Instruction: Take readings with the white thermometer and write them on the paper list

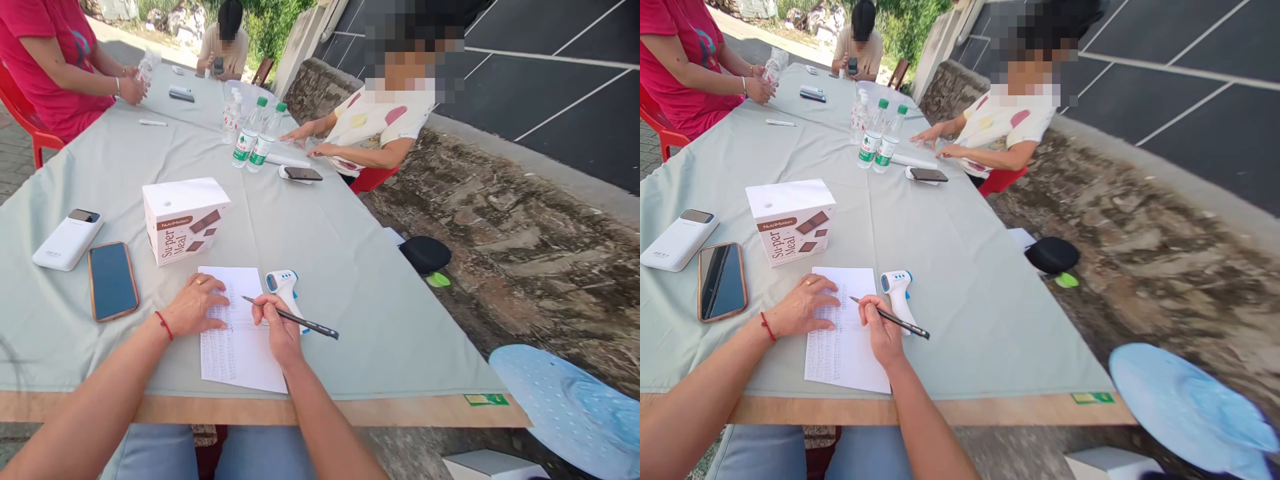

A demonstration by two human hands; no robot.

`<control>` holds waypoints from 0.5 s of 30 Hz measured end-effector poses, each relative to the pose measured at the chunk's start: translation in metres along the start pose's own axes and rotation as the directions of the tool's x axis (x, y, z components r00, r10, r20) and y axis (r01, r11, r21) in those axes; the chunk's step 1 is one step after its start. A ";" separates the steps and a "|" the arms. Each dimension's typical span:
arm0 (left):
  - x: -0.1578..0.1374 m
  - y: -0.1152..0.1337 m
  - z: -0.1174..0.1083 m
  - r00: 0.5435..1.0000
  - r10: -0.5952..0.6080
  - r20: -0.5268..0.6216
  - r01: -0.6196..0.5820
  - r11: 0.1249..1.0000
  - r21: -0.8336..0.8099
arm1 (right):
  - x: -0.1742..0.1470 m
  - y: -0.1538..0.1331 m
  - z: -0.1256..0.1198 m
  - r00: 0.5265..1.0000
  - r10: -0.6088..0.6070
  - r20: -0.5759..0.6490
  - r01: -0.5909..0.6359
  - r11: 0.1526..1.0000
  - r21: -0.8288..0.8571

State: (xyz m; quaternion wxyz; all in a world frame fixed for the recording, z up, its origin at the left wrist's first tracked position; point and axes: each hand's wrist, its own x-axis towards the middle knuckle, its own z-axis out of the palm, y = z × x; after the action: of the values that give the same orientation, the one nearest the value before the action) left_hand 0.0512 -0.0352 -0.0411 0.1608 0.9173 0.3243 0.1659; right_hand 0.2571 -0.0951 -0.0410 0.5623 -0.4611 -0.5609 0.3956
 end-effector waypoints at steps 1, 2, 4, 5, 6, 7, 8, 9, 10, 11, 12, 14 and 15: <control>0.000 0.000 0.000 1.000 -0.001 -0.001 0.001 1.000 -0.004 | -0.003 0.003 0.003 1.000 0.008 -0.016 -0.008 1.000 -0.013; 0.000 0.001 0.000 1.000 -0.002 -0.003 0.002 1.000 -0.008 | -0.005 0.005 0.005 0.999 0.028 -0.033 -0.028 0.999 -0.016; 0.000 0.001 0.000 1.000 -0.009 -0.003 0.009 1.000 -0.019 | -0.007 0.008 0.008 0.993 0.096 -0.061 -0.097 0.995 -0.007; 0.000 0.001 0.000 1.000 -0.013 0.000 0.013 1.000 -0.025 | -0.007 0.010 0.009 0.988 0.132 -0.075 -0.133 0.991 -0.006; 0.001 0.001 0.000 1.000 -0.017 0.003 0.017 0.999 -0.033 | -0.007 0.011 0.009 0.983 0.163 -0.086 -0.165 0.986 -0.009; 0.000 0.001 0.000 1.000 -0.019 0.005 0.019 0.999 -0.039 | -0.007 0.013 0.010 0.978 0.183 -0.097 -0.186 0.982 -0.018; 0.000 0.001 0.000 1.000 -0.019 0.007 0.019 0.999 -0.045 | -0.006 0.015 0.011 0.975 0.190 -0.111 -0.195 0.980 -0.033; 0.000 0.001 0.000 1.000 -0.017 0.008 0.018 0.999 -0.049 | -0.006 0.017 0.012 0.973 0.186 -0.135 -0.195 0.979 -0.056; 0.000 0.001 0.000 1.000 -0.015 0.008 0.015 0.999 -0.051 | -0.006 0.019 0.014 0.971 0.176 -0.162 -0.191 0.978 -0.088; 0.000 0.001 0.000 1.000 -0.013 0.006 0.013 0.999 -0.053 | -0.005 0.021 0.015 0.969 0.162 -0.186 -0.187 0.974 -0.127; 0.000 0.000 0.001 1.000 -0.011 0.004 0.011 0.999 -0.054 | -0.005 0.022 0.016 0.969 0.146 -0.199 -0.182 0.968 -0.172; 0.000 0.000 0.002 1.000 -0.008 -0.001 0.008 0.998 -0.055 | -0.004 0.023 0.019 0.973 0.111 -0.202 -0.162 0.954 -0.252; 0.000 0.000 0.002 1.000 -0.008 -0.003 0.007 0.998 -0.056 | -0.004 0.022 0.019 0.977 0.093 -0.192 -0.146 0.949 -0.280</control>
State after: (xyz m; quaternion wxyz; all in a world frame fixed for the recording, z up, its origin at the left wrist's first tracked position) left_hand 0.0523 -0.0359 -0.0426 0.1866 0.9110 0.3232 0.1758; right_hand 0.2392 -0.0915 -0.0644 0.5103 -0.6057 -0.5320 0.2994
